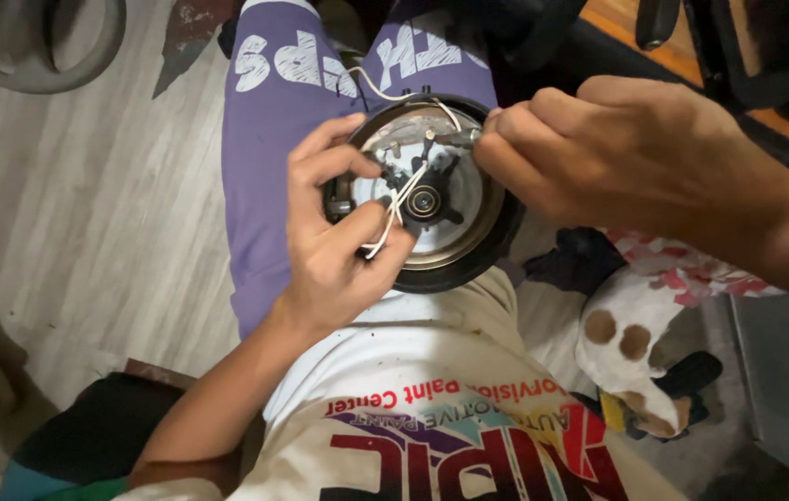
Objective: The person uses a screwdriver to remove screws from a circular electronic component resting on their lap. They manipulate the internal wires and remove a central black plastic part. The person then uses a socket wrench to tighten a screw on the component's edge.
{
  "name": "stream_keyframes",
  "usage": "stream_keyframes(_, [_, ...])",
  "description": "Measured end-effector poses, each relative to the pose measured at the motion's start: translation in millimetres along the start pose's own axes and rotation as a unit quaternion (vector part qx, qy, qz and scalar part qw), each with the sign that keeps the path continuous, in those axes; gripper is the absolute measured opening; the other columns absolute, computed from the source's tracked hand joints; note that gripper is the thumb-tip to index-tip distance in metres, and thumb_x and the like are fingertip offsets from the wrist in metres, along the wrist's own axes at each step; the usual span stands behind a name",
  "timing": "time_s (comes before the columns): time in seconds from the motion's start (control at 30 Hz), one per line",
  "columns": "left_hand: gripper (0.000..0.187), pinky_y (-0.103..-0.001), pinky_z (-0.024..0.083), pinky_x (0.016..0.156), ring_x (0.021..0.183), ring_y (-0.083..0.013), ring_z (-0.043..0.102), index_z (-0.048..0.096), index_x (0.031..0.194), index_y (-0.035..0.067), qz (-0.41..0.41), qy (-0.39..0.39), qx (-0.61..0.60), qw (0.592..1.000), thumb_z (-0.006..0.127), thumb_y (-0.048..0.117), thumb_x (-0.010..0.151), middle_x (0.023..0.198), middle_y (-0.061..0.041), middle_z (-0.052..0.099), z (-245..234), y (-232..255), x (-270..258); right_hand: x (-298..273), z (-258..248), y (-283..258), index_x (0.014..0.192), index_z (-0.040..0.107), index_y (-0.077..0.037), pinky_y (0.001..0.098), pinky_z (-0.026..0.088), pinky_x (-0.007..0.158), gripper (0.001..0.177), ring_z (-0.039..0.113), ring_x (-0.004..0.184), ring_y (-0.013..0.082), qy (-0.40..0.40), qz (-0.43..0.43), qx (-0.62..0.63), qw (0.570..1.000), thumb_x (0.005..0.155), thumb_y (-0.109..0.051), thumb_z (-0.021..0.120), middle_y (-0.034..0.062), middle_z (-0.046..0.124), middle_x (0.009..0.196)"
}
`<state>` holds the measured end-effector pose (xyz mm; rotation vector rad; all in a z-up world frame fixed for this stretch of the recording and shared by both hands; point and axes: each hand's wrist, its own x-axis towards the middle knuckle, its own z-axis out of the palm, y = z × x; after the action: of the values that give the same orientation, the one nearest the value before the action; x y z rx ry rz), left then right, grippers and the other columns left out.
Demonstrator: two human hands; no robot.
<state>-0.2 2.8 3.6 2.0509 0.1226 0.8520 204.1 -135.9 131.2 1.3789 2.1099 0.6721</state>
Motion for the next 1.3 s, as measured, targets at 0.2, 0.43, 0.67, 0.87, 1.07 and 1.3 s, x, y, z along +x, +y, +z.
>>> stream_keyframes(0.2, [0.015,-0.053,0.05,0.11,0.137,-0.0457,0.051,0.062,0.076,0.0,0.017,-0.001,-0.022,1.0,0.076,-0.004,0.075,0.123,-0.018,0.05,2.2,5.5,7.8,-0.6,1.0,4.0,0.091,0.061,-0.017,0.0183,0.049,0.065,0.008,0.061,0.072,0.0026,0.01,0.025,0.043,0.999,0.091,-0.023,0.066,-0.0083,0.056,0.08])
stream_keyframes(0.43, [0.018,-0.061,0.035,0.126,0.141,-0.0434,0.051,0.062,0.083,-0.001,0.015,0.005,-0.096,0.995,0.08,-0.003,0.081,0.128,-0.018,0.048,5.3,9.4,13.5,-6.3,-18.0,5.2,0.092,0.061,-0.013,0.0258,0.05,0.057,0.013,0.066,0.068,0.0106,-0.044,0.138,0.178,0.973,0.094,-0.025,0.068,-0.003,0.055,0.072])
stream_keyframes(0.67, [0.02,-0.062,0.03,0.128,0.14,-0.0421,0.053,0.057,0.078,-0.003,-0.017,0.009,-0.103,0.995,0.077,-0.007,0.076,0.129,-0.018,0.048,2.5,3.0,7.9,-6.5,-12.7,-4.1,0.09,0.06,-0.01,0.0272,0.045,0.05,0.021,0.062,0.059,0.0128,-0.011,0.188,0.249,0.95,0.098,-0.026,0.071,-0.0006,0.059,0.071])
stream_keyframes(0.87, [0.022,-0.06,0.028,0.131,0.14,-0.0404,0.053,0.05,0.073,-0.002,-0.033,0.026,-0.141,0.989,0.07,-0.009,0.076,0.129,-0.018,0.046,2.9,-6.3,8.4,-4.2,-11.0,-8.4,0.088,0.061,-0.01,0.0282,0.042,0.049,0.025,0.059,0.056,0.0151,0.012,0.22,0.27,0.937,0.1,-0.026,0.075,-0.0003,0.059,0.069])
stream_keyframes(1.07, [0.011,-0.057,0.028,0.129,0.142,-0.039,0.051,0.053,0.074,-0.004,-0.04,0.023,-0.173,0.984,0.061,-0.007,0.081,0.126,-0.018,0.045,2.3,-13.6,2.5,-4.7,-5.6,-17.2,0.088,0.064,-0.007,0.0283,0.04,0.044,0.026,0.058,0.05,0.0159,0.034,0.265,0.302,0.915,0.098,-0.028,0.076,0.0011,0.063,0.068])
stream_keyframes(1.3, [0.039,-0.055,0.023,0.131,0.147,-0.0381,0.045,0.058,0.082,-0.007,-0.069,0.02,-0.233,0.97,0.049,0.025,0.102,0.13,-0.018,0.043,2.9,-19.4,-4.9,-7.1,8.7,-25.5,0.091,0.065,-0.004,0.0296,0.041,0.047,0.024,0.06,0.052,0.0175,0.076,0.305,0.368,0.875,0.099,-0.022,0.078,0.0043,0.067,0.072])
